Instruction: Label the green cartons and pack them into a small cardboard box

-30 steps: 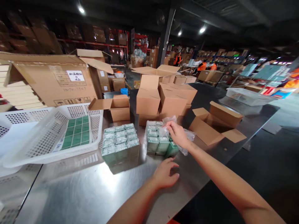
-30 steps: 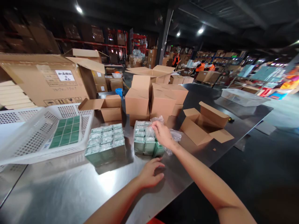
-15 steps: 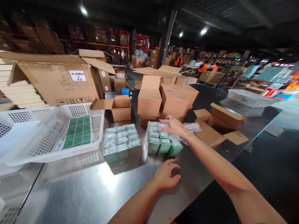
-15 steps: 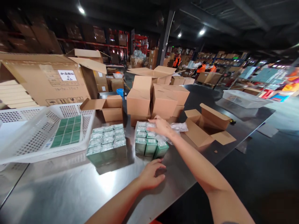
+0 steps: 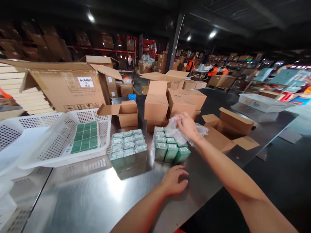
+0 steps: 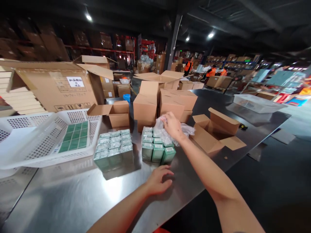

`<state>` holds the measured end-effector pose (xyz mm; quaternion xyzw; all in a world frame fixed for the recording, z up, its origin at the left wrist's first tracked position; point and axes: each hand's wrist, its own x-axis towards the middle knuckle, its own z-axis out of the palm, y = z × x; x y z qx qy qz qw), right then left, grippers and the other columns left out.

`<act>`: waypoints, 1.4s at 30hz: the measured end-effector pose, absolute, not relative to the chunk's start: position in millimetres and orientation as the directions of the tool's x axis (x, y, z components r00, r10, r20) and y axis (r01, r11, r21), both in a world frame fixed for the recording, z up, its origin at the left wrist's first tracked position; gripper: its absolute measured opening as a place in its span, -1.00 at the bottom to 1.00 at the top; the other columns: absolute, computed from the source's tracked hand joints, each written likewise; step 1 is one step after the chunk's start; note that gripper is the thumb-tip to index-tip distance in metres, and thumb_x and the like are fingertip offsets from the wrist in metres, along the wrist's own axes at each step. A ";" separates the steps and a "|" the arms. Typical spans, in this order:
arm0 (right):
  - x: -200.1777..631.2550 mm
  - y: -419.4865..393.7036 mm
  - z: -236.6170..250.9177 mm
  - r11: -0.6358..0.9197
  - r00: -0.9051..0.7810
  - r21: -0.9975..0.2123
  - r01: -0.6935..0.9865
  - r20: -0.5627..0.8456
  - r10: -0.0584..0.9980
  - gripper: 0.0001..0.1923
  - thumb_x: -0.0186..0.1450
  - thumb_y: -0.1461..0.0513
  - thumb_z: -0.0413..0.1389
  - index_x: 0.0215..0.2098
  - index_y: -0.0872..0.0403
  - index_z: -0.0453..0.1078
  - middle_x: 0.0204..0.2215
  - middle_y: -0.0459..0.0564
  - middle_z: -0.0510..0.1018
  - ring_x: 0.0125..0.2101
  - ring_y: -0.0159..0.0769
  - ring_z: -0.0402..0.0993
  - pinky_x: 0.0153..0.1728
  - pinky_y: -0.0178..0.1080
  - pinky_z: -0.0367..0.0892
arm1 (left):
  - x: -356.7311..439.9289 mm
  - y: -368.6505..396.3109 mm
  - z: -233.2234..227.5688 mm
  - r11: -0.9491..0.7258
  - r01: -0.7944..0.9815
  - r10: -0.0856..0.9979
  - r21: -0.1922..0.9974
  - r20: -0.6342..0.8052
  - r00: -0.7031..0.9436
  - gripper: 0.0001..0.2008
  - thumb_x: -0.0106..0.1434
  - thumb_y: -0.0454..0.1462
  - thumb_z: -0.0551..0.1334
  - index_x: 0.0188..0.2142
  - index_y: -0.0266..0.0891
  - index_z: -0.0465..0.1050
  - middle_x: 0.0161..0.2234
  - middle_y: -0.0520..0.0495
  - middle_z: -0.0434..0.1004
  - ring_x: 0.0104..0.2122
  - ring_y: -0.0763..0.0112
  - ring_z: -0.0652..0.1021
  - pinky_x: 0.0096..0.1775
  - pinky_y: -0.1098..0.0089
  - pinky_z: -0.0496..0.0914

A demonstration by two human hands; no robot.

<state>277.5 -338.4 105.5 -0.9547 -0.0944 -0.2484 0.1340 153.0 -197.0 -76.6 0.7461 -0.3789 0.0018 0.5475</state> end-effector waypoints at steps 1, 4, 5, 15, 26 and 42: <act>274.9 -339.7 115.3 -0.939 0.842 -0.217 0.267 0.527 0.118 -0.67 0.42 0.19 -0.13 -0.07 0.17 0.40 -0.04 0.25 0.43 -0.14 -0.03 0.42 -0.13 -0.10 0.32 | 150.8 -195.9 -71.0 -0.098 -0.597 -0.539 0.796 0.462 0.705 -0.76 0.12 -0.34 0.26 -0.20 -0.22 0.59 -0.02 -0.23 0.59 0.01 0.17 0.57 0.07 0.15 0.46; 248.5 -332.9 137.1 -0.889 0.795 -0.219 0.402 0.565 0.221 -0.74 0.40 0.18 -0.12 -0.21 0.09 0.39 -0.14 0.16 0.47 -0.16 -0.10 0.42 -0.11 -0.12 0.33 | 143.6 -183.9 -36.0 -0.118 -0.773 -0.290 0.623 0.723 0.627 -0.64 0.13 -0.32 0.26 -0.05 -0.20 0.47 0.08 -0.24 0.48 0.17 0.07 0.42 0.20 -0.03 0.29; 233.3 -326.0 139.3 -0.838 0.772 -0.238 0.491 0.565 0.291 -0.75 0.39 0.18 -0.11 -0.30 0.06 0.37 -0.24 0.10 0.48 -0.23 -0.15 0.42 -0.16 -0.14 0.34 | 141.0 -177.0 -19.7 -0.172 -0.839 -0.142 0.516 0.830 0.539 -0.52 0.10 -0.28 0.32 0.05 -0.18 0.39 0.16 -0.26 0.38 0.25 -0.03 0.31 0.22 -0.13 0.21; 112.9 -220.7 70.5 -0.149 0.513 -0.505 0.850 0.731 0.450 -0.68 0.35 0.11 -0.15 -0.50 -0.04 0.27 -0.38 0.08 0.49 -0.34 -0.12 0.46 -0.31 -0.01 0.45 | 89.7 -97.9 35.8 0.186 -0.208 -0.344 0.960 0.262 0.902 -0.01 -0.30 0.28 0.44 0.08 -0.10 0.38 -0.04 -0.20 0.51 -0.02 -0.06 0.53 0.10 -0.07 0.38; 201.4 -275.9 75.5 -0.853 0.857 -0.334 0.402 0.464 0.222 -0.52 0.28 0.04 0.19 0.13 -0.02 0.42 0.18 0.16 0.39 0.17 0.19 0.18 0.08 0.23 0.12 | 74.1 -15.6 -7.7 0.073 0.228 0.137 0.971 -0.236 0.962 -0.42 -0.09 0.23 0.39 -0.38 -0.23 0.52 -0.46 -0.02 0.53 -0.44 0.31 0.51 -0.35 0.38 0.39; 243.7 -275.9 83.4 -0.723 0.832 -0.595 0.351 0.552 -0.050 -0.69 0.43 0.01 -0.15 -0.29 0.02 0.27 -0.21 0.15 0.55 -0.22 -0.12 0.45 -0.14 -0.05 0.34 | 74.3 15.5 -26.2 -0.034 -0.027 -0.076 0.999 0.024 0.997 -0.50 0.15 0.18 0.24 -0.39 -0.22 0.57 -0.39 -0.14 0.58 -0.34 0.17 0.52 -0.25 0.29 0.36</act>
